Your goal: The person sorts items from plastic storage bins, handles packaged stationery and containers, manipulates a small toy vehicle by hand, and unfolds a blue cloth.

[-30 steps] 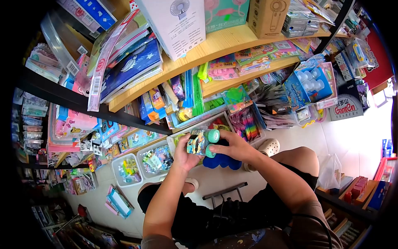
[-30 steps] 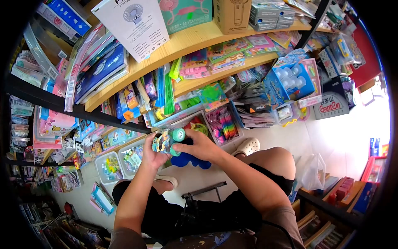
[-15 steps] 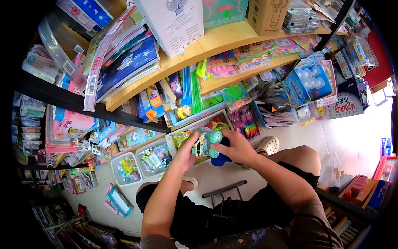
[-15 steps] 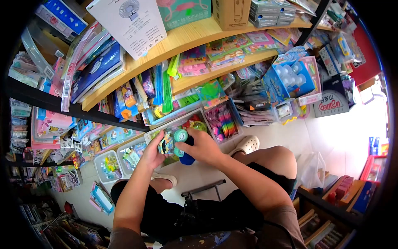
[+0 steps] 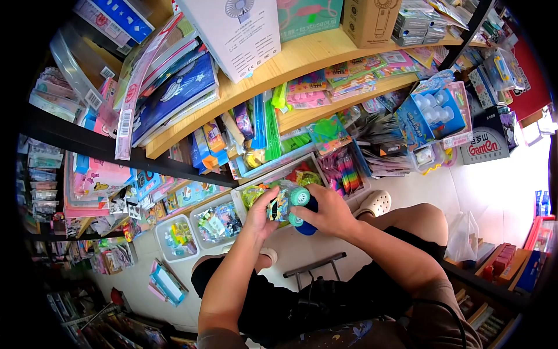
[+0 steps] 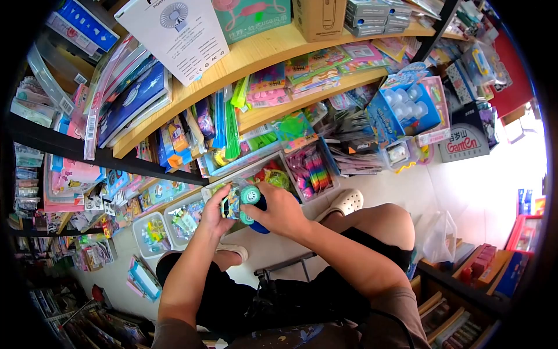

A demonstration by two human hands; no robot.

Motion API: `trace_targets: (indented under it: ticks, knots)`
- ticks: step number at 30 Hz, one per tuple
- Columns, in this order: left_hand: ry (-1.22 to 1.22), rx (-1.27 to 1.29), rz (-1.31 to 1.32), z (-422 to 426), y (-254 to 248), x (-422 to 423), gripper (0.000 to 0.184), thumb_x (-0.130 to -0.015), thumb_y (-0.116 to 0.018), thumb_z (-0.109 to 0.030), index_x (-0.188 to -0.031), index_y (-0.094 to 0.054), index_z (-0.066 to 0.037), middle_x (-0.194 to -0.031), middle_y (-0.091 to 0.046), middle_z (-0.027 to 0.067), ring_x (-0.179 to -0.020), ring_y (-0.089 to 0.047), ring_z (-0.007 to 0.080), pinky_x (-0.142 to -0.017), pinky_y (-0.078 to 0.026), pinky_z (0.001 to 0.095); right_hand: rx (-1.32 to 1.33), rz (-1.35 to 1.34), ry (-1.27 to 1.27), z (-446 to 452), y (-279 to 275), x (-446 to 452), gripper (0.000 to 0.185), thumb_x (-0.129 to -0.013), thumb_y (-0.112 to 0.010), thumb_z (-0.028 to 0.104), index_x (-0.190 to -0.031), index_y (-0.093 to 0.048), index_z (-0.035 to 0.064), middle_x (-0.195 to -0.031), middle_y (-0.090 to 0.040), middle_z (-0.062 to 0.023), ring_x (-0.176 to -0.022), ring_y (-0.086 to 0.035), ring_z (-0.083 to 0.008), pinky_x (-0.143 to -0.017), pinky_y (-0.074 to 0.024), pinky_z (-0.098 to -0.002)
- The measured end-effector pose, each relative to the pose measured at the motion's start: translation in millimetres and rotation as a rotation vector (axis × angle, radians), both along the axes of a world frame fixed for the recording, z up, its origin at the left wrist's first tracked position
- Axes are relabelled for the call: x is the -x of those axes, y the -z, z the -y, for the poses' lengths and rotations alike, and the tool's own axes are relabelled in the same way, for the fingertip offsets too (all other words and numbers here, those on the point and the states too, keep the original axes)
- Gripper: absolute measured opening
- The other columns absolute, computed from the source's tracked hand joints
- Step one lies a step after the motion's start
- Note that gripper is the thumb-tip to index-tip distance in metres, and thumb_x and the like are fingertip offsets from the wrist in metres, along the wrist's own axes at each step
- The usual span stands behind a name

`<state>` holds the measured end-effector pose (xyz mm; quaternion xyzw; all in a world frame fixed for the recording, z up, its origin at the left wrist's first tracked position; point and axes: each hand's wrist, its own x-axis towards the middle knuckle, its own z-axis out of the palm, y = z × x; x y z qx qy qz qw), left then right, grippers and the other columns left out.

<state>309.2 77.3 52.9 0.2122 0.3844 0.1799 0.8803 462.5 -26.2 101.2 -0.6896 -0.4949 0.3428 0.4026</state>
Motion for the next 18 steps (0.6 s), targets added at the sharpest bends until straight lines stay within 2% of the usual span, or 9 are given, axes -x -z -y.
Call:
trace_targets:
  ticks: [4,7,10,13,16,17,18]
  knots:
    - [0.05,-0.055,-0.032,1.6,-0.1,-3.7,0.034,-0.085,-0.054,-0.03,-0.111,-0.055,-0.008,-0.102,-0.062,0.0064,-0.089,-0.06,0.0188,-0.078,-0.048,0.0361,-0.024,-0.036,0.009,2.6,9.0,0.1,0.043,-0.073,-0.065,0.034,-0.093,-0.057,-0.0035,-0.075,-0.06,-0.0223,-0.069,-0.059,-0.0378,-0.063,-0.0466,-0.0415]
    - [0.081,0.014,-0.149,5.4,-17.6,-9.8,0.035,-0.084,-0.055,-0.037,-0.107,-0.056,-0.01,-0.098,-0.062,0.003,-0.089,-0.06,0.0158,-0.077,-0.049,0.0377,0.046,-0.165,0.02,0.6,18.8,-3.5,0.043,-0.075,-0.064,0.035,-0.091,-0.059,-0.004,-0.07,-0.06,-0.0205,-0.065,-0.06,-0.0343,-0.06,-0.0461,-0.0401]
    - [0.182,0.006,-0.089,2.5,-16.8,-8.7,0.046,-0.085,-0.05,-0.047,-0.114,-0.053,-0.012,-0.101,-0.062,0.0033,-0.09,-0.061,0.018,-0.077,-0.048,0.0409,0.105,-0.273,0.033,-2.7,23.5,-6.3,0.041,-0.076,-0.063,0.035,-0.09,-0.061,-0.0036,-0.067,-0.06,-0.0165,-0.063,-0.061,-0.0259,-0.059,-0.0455,-0.0365]
    - [0.234,0.111,-0.073,-6.6,-21.5,-5.7,0.057,-0.089,-0.041,-0.052,-0.125,-0.044,-0.009,-0.118,-0.054,0.0077,-0.102,-0.057,0.0229,-0.085,-0.044,0.0476,0.297,-0.472,0.095,-6.8,25.8,-12.2,0.037,-0.077,-0.063,0.032,-0.088,-0.062,-0.0036,-0.067,-0.061,-0.0124,-0.059,-0.061,-0.0204,-0.051,-0.0463,-0.0351]
    - [0.282,-0.059,-0.088,-5.1,-37.3,-3.6,0.064,-0.089,-0.035,-0.056,-0.132,-0.037,-0.009,-0.133,-0.041,0.0074,-0.115,-0.047,0.0224,-0.094,-0.04,0.0447,0.49,-0.994,0.215,-10.2,8.2,-17.5,0.036,-0.077,-0.063,0.03,-0.09,-0.062,-0.0038,-0.07,-0.062,-0.0102,-0.054,-0.06,-0.0194,-0.042,-0.0462,-0.034]
    - [0.279,-0.216,-0.082,-4.7,-31.8,-2.6,0.064,-0.089,-0.033,-0.056,-0.132,-0.036,-0.009,-0.134,-0.038,0.0068,-0.117,-0.044,0.0214,-0.096,-0.038,0.0426,0.502,-1.067,0.248,-11.0,9.7,-17.4,0.036,-0.077,-0.062,0.028,-0.092,-0.06,-0.0045,-0.072,-0.062,-0.0115,-0.05,-0.059,-0.0213,-0.036,-0.0454,-0.0351]
    - [0.273,-0.372,-0.078,-3.3,-23.5,-2.4,0.064,-0.09,-0.032,-0.055,-0.133,-0.035,-0.009,-0.135,-0.036,0.0061,-0.12,-0.042,0.0203,-0.098,-0.036,0.0404,0.518,-1.097,0.254,-11.0,10.9,-17.1,0.036,-0.077,-0.062,0.028,-0.093,-0.06,-0.0033,-0.073,-0.062,-0.0114,-0.051,-0.059,-0.0216,-0.037,-0.0461,-0.0355]
